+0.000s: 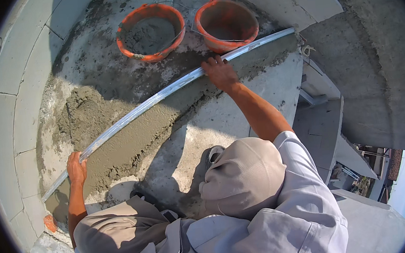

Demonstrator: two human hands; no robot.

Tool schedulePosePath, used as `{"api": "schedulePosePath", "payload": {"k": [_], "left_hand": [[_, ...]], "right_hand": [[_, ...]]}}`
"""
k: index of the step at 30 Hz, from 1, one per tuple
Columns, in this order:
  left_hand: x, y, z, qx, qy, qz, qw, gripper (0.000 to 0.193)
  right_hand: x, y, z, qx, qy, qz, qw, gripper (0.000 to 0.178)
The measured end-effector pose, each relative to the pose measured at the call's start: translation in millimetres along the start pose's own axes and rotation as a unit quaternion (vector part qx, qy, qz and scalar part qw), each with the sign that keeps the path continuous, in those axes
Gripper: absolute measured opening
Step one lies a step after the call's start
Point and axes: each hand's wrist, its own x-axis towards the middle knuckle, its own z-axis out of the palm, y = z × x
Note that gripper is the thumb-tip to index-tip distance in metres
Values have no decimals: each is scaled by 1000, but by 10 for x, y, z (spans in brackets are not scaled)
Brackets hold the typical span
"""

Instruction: Leveling and smoothing wet cement on a surface using a trowel and a straight edge.

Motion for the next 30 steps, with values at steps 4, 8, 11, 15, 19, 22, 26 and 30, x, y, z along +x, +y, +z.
{"api": "schedulePosePath", "payload": {"k": [4,8,11,15,19,22,26,30], "left_hand": [[-159,-34,-73,-2,11,33,999,37],[-354,-21,-39,-8,1,45,999,39],[-434,46,12,-10,-19,35,999,39],[-479,45,60,-25,-4,34,999,39],[-478,71,22,-19,-15,34,999,38],[-506,80,64,-27,-22,30,999,38],[-591,55,19,-25,-12,48,998,38],[-580,95,40,-32,-20,40,999,36]], "right_hand": [[-62,-109,-60,16,-35,14,999,30],[-242,-102,-162,15,-39,1,999,32],[-255,-61,-133,46,-23,13,999,32],[-252,-78,-95,43,-27,16,999,33],[-269,-52,-57,55,-24,18,998,34],[-278,-17,-55,38,-28,14,999,36],[-290,-118,-57,38,-69,14,997,38],[-308,-47,-96,51,-81,13,995,39]]}}
